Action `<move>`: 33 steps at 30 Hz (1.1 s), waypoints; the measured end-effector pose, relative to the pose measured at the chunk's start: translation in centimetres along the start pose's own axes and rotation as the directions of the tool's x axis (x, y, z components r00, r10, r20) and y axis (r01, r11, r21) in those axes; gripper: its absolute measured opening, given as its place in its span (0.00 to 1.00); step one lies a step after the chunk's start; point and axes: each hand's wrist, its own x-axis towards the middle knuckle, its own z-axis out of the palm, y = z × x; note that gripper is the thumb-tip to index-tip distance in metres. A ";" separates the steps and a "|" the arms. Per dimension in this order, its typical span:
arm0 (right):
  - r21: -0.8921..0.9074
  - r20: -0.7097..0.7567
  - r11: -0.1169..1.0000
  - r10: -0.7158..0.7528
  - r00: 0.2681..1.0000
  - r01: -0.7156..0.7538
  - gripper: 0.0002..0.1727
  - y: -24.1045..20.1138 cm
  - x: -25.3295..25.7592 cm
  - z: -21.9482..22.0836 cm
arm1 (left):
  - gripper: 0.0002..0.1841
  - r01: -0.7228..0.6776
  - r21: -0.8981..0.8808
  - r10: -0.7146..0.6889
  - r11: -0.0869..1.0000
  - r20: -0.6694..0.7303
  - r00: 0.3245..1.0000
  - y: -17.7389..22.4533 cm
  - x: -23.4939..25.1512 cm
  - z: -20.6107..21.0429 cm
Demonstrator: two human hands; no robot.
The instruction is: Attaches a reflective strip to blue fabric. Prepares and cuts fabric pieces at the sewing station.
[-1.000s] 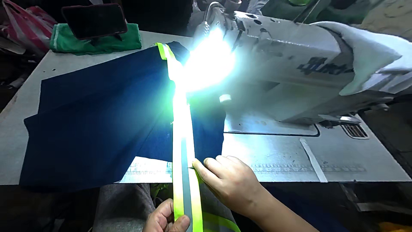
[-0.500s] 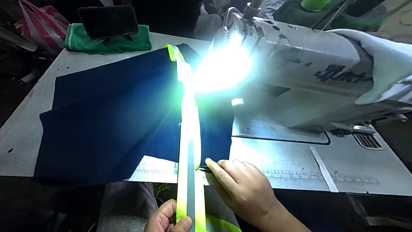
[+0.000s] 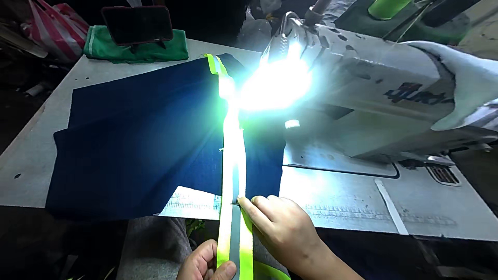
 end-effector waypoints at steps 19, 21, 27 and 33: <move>-0.062 -0.021 0.953 0.295 0.955 -0.295 0.19 5.6 0.2 -1.9 | 0.11 -0.071 -0.216 0.060 0.974 -0.055 0.997 1.9 0.3 -1.2; -0.130 0.049 0.905 0.413 0.909 -0.404 0.20 10.3 0.1 -2.9 | 0.12 -0.022 -0.475 -0.028 0.880 -0.100 0.995 3.7 0.9 -1.8; -0.163 0.100 0.850 0.519 0.849 -0.500 0.20 15.5 0.2 -2.7 | 0.16 -0.113 -0.610 -0.047 0.784 -0.241 0.969 6.8 2.2 -1.7; 0.876 0.256 0.335 0.287 0.923 -0.347 0.38 -3.3 2.7 -2.9 | 0.18 -0.244 -0.482 0.102 0.841 -0.303 0.948 6.9 2.1 0.6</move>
